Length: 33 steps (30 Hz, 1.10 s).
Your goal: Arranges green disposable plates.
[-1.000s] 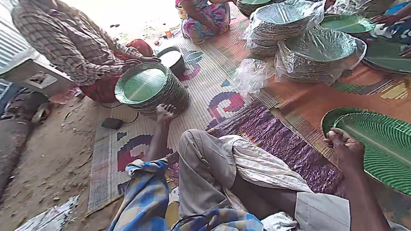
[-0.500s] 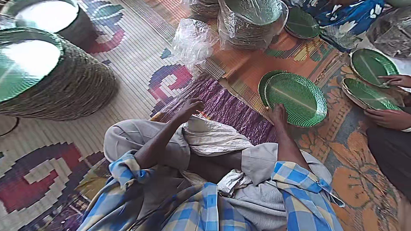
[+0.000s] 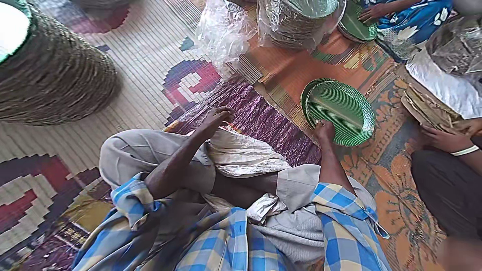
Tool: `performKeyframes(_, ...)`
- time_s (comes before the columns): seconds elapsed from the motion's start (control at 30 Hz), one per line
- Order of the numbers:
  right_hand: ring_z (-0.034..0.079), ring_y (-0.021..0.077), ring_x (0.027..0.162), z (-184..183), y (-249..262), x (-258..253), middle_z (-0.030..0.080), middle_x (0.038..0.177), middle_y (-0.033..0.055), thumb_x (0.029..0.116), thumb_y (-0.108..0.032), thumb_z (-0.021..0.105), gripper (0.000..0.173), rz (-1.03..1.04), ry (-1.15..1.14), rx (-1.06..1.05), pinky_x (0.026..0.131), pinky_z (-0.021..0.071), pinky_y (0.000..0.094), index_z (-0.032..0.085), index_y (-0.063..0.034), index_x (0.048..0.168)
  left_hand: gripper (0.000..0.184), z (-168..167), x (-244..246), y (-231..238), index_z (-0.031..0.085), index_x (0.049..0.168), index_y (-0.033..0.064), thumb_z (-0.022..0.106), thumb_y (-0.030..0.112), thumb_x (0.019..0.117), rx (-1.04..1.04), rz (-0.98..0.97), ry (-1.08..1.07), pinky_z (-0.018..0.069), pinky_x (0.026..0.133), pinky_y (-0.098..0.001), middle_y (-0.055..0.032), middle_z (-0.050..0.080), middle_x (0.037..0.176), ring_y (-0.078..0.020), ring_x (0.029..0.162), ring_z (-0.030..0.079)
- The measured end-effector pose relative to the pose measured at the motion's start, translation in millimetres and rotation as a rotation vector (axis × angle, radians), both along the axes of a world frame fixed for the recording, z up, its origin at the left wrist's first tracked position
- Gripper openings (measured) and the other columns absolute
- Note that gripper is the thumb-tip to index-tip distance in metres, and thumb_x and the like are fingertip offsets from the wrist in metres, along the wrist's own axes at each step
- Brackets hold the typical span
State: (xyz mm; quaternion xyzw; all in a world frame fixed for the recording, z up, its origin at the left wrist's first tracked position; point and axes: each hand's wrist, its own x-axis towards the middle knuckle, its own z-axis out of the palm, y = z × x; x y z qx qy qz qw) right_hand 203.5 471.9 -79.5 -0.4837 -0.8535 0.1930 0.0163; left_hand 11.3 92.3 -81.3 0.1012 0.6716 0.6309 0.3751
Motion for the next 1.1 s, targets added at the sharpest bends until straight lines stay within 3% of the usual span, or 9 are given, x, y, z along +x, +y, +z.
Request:
performKeyframes(0.1, 0.06, 0.0458, 0.125, 17, -4, -7, 0.065, 0.13, 0.0288, 0.1078, -0.017, 0.046, 0.034, -0.141, 0.089, 0.176, 0.103, 0.0436, 0.0657, 0.069, 0.0026, 0.122, 0.033, -14, 3, -2, 0.063, 0.127, -0.0021, 0.043, 0.015, 0.1079, -0.079, -0.149, 0.322, 0.0548, 0.086, -0.0405, -0.0139, 0.069, 0.108, -0.0189, 0.094, 0.067)
performKeyframes(0.23, 0.065, 0.0432, 0.107, 66, -48, -24, 0.069, 0.106, 0.027, 0.1045, -0.012, 0.05, 0.028, 0.182, 0.399, 0.658, 0.096, 0.0429, 0.0599, 0.073, 0.0044, 0.105, 0.031, -22, 23, 3, 0.067, 0.124, -0.0031, 0.052, 0.009, 0.1001, -0.126, -0.103, 1.034, 0.0524, 0.099, -0.0525, -0.0227, 0.069, 0.117, -0.0369, 0.112, 0.067)
performKeyframes(0.4, 0.07, 0.0389, 0.093, 23, -174, -28, 0.07, 0.098, 0.0221, 0.0999, -0.008, 0.059, 0.018, 0.847, 0.5, 0.386, 0.081, 0.0546, 0.055, 0.074, 0.0031, 0.1, 0.032, -6, 42, 12, 0.071, 0.122, 0.0053, 0.052, 0.016, 0.0975, 0.017, -0.076, 1.605, 0.0447, 0.105, -0.0518, -0.0202, 0.068, 0.121, -0.0375, 0.118, 0.062)
performKeyframes(0.53, 0.071, 0.0373, 0.099, -29, -202, -42, 0.073, 0.102, 0.0201, 0.1008, -0.012, 0.059, 0.021, 1.051, 0.128, -0.072, 0.089, 0.0546, 0.0549, 0.075, 0.0023, 0.101, 0.032, -23, 46, 12, 0.073, 0.121, 0.0073, 0.054, 0.021, 0.0988, -0.317, -0.532, 1.401, 0.0459, 0.099, -0.0594, -0.018, 0.07, 0.116, -0.0378, 0.113, 0.065)
performKeyframes(0.63, 0.072, 0.0379, 0.095, -18, -153, -45, 0.072, 0.101, 0.0214, 0.1017, -0.019, 0.064, 0.026, 0.825, 0.276, 0.029, 0.086, 0.0574, 0.0559, 0.076, 0.0031, 0.1, 0.037, -36, 46, 19, 0.073, 0.109, 0.0082, 0.049, 0.035, 0.1039, -0.672, -0.817, 1.089, 0.0477, 0.094, -0.0594, -0.0169, 0.069, 0.112, -0.0383, 0.111, 0.064)
performKeyframes(0.77, 0.065, 0.0455, 0.112, 0, -64, -34, 0.065, 0.123, 0.0298, 0.1011, -0.028, 0.065, 0.04, 0.287, 0.207, 0.187, 0.096, 0.0518, 0.0612, 0.069, 0.0058, 0.121, 0.048, -20, 44, 26, 0.074, 0.095, 0.0042, 0.048, 0.044, 0.1042, -0.833, -0.794, 0.953, 0.0464, 0.094, -0.0635, -0.02, 0.072, 0.102, -0.0413, 0.104, 0.067)
performKeyframes(0.9, 0.056, 0.0435, 0.13, -25, -23, -24, 0.057, 0.138, 0.0317, 0.1062, -0.044, 0.054, 0.06, -0.181, 0.309, -0.042, 0.11, 0.0438, 0.0569, 0.056, 0.0075, 0.138, 0.05, -20, 44, 24, 0.074, 0.093, 0.0043, 0.047, 0.044, 0.1052, -0.839, -0.778, 0.984, 0.0456, 0.096, -0.0618, -0.0197, 0.072, 0.1, -0.0405, 0.104, 0.067)
performKeyframes(1.0, 0.056, 0.0465, 0.131, -22, -47, -39, 0.059, 0.136, 0.034, 0.1096, -0.027, 0.049, 0.046, -0.046, 0.192, -0.123, 0.111, 0.0427, 0.0594, 0.057, 0.0101, 0.136, 0.044, -27, 42, 21, 0.073, 0.112, 0.0074, 0.052, 0.044, 0.103, -0.73, -0.675, 1.09, 0.0445, 0.097, -0.061, -0.02, 0.069, 0.111, -0.0408, 0.112, 0.063)
performKeyframes(1.1, 0.069, 0.0408, 0.098, -28, -98, -56, 0.068, 0.106, 0.0297, 0.1062, -0.012, 0.05, 0.028, 0.217, 0.126, -0.294, 0.088, 0.0536, 0.0581, 0.066, 0.0088, 0.115, 0.042, -39, 39, 21, 0.071, 0.124, 0.0141, 0.057, 0.045, 0.0991, -0.632, -0.629, 1.165, 0.0444, 0.099, -0.0624, -0.0173, 0.065, 0.127, -0.0397, 0.122, 0.059)
